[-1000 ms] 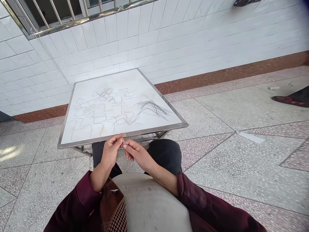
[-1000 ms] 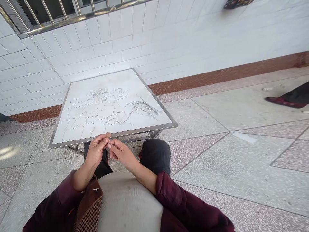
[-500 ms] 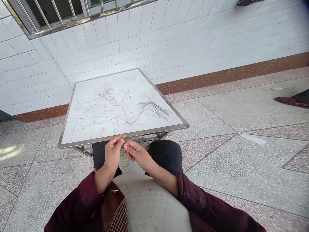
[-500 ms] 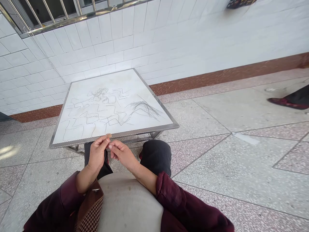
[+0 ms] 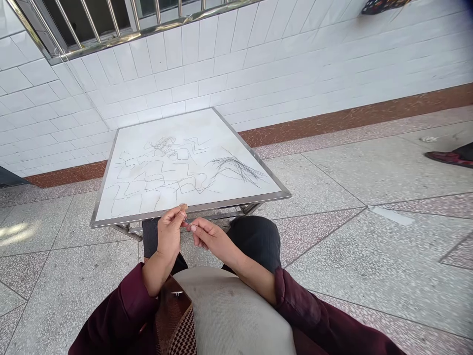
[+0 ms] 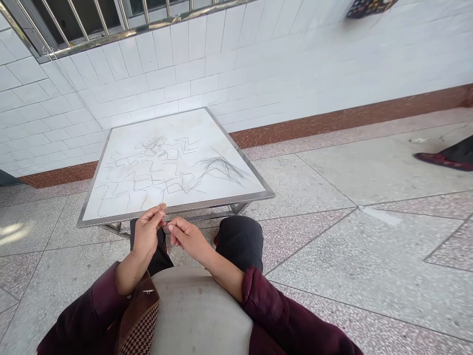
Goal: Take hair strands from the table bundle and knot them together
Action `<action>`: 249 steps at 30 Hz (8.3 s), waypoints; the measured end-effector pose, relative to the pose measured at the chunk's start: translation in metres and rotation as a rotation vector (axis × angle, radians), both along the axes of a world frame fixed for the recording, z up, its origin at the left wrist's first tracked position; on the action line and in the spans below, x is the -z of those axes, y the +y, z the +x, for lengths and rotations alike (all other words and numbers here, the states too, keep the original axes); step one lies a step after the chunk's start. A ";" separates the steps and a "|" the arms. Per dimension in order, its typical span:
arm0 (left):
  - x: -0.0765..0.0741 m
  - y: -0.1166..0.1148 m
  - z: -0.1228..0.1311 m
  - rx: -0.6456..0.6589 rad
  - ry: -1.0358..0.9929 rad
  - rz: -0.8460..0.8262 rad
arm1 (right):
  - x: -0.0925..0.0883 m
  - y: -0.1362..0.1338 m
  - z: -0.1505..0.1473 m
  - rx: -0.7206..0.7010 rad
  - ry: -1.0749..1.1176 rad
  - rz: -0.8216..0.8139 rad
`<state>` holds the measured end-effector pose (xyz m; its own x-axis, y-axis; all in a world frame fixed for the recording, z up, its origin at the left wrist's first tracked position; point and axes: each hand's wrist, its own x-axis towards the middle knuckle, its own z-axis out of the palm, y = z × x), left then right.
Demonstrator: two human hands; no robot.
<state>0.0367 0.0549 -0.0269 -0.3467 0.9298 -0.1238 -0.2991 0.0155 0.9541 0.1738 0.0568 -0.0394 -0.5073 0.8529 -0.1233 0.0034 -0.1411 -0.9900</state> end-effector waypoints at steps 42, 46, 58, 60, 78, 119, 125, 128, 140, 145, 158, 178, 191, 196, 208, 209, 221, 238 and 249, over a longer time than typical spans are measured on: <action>0.001 -0.011 -0.006 0.209 0.112 -0.014 | 0.006 -0.006 0.005 0.162 -0.163 0.267; 0.003 -0.010 -0.007 0.242 0.184 0.007 | 0.009 -0.005 0.006 0.165 -0.166 0.323; 0.003 -0.009 -0.007 0.257 0.180 -0.032 | 0.013 -0.001 0.007 0.100 -0.121 0.238; 0.005 -0.009 -0.007 0.267 0.169 -0.030 | 0.013 0.000 0.008 0.072 -0.130 0.242; -0.004 -0.007 -0.010 0.383 0.300 -0.191 | 0.010 0.016 0.027 -0.106 -0.381 1.111; -0.006 -0.014 0.000 0.193 0.294 -0.079 | 0.015 0.006 0.011 0.179 0.220 0.082; -0.004 -0.012 0.000 0.180 0.341 -0.058 | 0.013 0.004 0.014 0.105 0.250 0.158; -0.008 -0.011 0.002 0.209 0.377 -0.032 | 0.014 0.007 0.015 0.169 0.257 0.116; -0.001 -0.011 0.006 0.375 0.462 0.045 | 0.008 0.011 0.018 0.247 0.247 0.026; 0.007 -0.007 0.008 0.372 0.566 0.023 | 0.015 0.013 0.017 0.266 0.303 0.008; 0.016 -0.006 0.013 0.377 0.708 0.021 | 0.029 0.019 0.014 0.144 0.303 -0.032; 0.010 -0.005 -0.047 0.399 0.742 -0.244 | 0.021 0.021 0.041 0.179 0.641 -0.500; 0.000 -0.008 -0.010 0.356 0.467 -0.042 | 0.025 0.013 0.028 0.158 0.804 -0.591; -0.002 -0.006 -0.008 0.405 0.513 -0.056 | 0.030 0.013 0.024 0.173 0.835 -0.619; -0.002 -0.001 -0.016 0.526 0.755 -0.009 | 0.033 0.014 0.029 0.189 0.820 -0.588; -0.002 0.000 -0.015 0.526 0.753 -0.008 | 0.033 0.014 0.029 0.191 0.822 -0.589; -0.013 0.002 -0.020 0.510 0.537 -0.050 | 0.042 0.013 0.024 0.209 0.725 -0.520; -0.017 -0.005 -0.031 0.315 0.167 -0.003 | 0.029 0.003 0.024 0.166 0.872 -0.613; 0.014 -0.014 0.001 0.363 0.153 -0.018 | 0.031 -0.008 0.005 0.166 0.745 -0.633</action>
